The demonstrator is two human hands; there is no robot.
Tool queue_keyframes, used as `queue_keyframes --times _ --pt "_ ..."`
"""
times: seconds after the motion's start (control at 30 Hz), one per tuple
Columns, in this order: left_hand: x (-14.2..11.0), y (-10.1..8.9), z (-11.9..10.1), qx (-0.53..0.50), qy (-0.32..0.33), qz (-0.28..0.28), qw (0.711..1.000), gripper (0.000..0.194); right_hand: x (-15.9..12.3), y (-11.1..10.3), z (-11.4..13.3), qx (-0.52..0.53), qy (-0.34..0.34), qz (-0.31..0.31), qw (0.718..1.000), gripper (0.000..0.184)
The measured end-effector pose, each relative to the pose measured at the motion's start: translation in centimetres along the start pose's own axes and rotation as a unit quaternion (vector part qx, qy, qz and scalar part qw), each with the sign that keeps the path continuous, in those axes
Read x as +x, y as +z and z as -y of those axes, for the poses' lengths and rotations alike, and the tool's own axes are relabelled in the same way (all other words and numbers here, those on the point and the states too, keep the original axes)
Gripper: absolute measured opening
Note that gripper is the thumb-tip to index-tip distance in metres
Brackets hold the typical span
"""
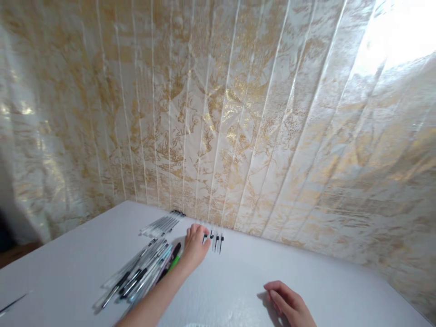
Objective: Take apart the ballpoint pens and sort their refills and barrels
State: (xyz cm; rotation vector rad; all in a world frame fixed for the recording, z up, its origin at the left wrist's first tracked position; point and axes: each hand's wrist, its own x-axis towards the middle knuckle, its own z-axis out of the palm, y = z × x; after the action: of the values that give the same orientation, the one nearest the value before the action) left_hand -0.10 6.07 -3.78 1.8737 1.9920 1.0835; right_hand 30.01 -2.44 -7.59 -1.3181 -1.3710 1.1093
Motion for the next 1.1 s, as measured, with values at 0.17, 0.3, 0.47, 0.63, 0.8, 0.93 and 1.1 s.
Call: queue_keyframes --times 0.17,0.3,0.47,0.63,0.8,0.93,1.1 --pt "3.7 -4.7 3.8 0.197 -0.022 -0.02 0.98 0.022 -0.8 -0.7 -0.3 0.028 0.02 -0.021 0.999 0.048" --pt "4.2 -5.1 6.1 0.284 -0.018 -0.007 0.959 0.021 -0.3 -0.3 0.3 0.035 0.019 -0.025 0.999 0.05" --pt "4.0 -4.3 6.6 0.311 -0.002 -0.012 0.95 0.025 -0.3 -0.2 0.5 0.034 0.009 -0.033 0.999 0.048" --pt "4.0 -5.0 5.9 0.278 0.003 -0.049 0.959 0.026 -0.5 -0.3 0.5 0.035 0.008 -0.029 0.999 0.045" --pt "3.7 -6.0 5.7 0.211 0.021 -0.055 0.976 0.014 -0.6 -0.4 0.7 0.028 0.003 -0.029 0.999 0.043" --pt "3.6 -7.5 5.9 0.137 0.008 -0.085 0.987 0.014 -0.7 -0.4 1.2 0.022 -0.003 -0.03 0.999 0.042" --pt "3.1 -8.6 5.5 0.066 0.018 -0.081 0.994 0.026 -0.7 -0.4 1.1 0.019 -0.005 -0.03 0.999 0.042"
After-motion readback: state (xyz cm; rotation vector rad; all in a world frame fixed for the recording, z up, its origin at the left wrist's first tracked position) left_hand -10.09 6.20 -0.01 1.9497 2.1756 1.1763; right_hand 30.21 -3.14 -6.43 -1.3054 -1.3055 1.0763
